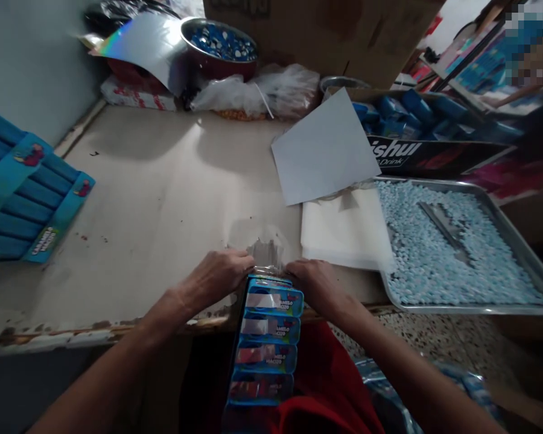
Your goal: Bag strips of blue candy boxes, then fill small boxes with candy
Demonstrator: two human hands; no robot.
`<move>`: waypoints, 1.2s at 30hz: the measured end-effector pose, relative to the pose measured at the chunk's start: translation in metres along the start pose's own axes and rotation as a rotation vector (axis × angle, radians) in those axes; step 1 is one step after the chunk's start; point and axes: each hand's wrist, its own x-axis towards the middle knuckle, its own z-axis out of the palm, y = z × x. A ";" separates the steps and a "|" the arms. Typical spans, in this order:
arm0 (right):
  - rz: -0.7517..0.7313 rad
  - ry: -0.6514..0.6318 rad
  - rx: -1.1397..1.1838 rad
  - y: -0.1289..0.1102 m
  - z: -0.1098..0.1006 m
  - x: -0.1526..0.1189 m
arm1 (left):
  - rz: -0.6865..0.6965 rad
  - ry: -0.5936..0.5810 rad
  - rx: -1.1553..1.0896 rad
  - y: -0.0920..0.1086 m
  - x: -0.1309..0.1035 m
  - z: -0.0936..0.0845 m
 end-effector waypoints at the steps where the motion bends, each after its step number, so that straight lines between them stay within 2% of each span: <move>1: 0.054 -0.025 0.041 -0.002 -0.004 -0.001 | 0.021 -0.050 -0.046 -0.002 0.006 -0.005; 3: 0.132 -0.069 0.105 -0.007 -0.015 -0.002 | 0.047 -0.111 -0.117 -0.001 0.014 -0.017; 6: 0.205 -0.096 0.190 -0.017 -0.036 -0.002 | 0.051 -0.105 -0.134 0.010 0.013 -0.038; 8: 0.219 -0.042 0.209 -0.027 -0.049 -0.005 | 0.021 -0.039 -0.100 0.021 0.003 -0.049; 12: 0.159 0.214 0.130 -0.053 -0.064 -0.022 | -0.104 0.221 -0.032 0.047 -0.025 -0.061; 15: 0.168 0.398 0.087 -0.071 -0.060 -0.036 | -0.296 0.411 -0.005 0.066 -0.037 -0.059; 17: 0.211 0.473 0.110 -0.077 -0.056 -0.040 | -0.413 0.494 0.021 0.077 -0.040 -0.057; 19: 0.259 0.484 0.217 -0.078 -0.055 -0.040 | -0.499 0.506 0.050 0.086 -0.038 -0.056; 22: 0.312 0.405 0.470 -0.074 -0.062 -0.036 | -0.589 0.448 0.055 0.092 -0.035 -0.058; 25: 0.295 0.359 0.609 -0.074 -0.068 -0.037 | -0.587 0.397 0.059 0.093 -0.035 -0.062; 27: 0.281 0.416 0.566 -0.078 -0.066 -0.042 | -0.580 0.405 0.078 0.094 -0.039 -0.062; 31: 0.247 0.662 0.371 -0.092 -0.052 -0.052 | -0.610 0.552 0.058 0.100 -0.046 -0.051; 36: 0.076 0.882 0.182 -0.092 -0.030 -0.057 | -0.574 0.796 0.005 0.107 -0.041 -0.030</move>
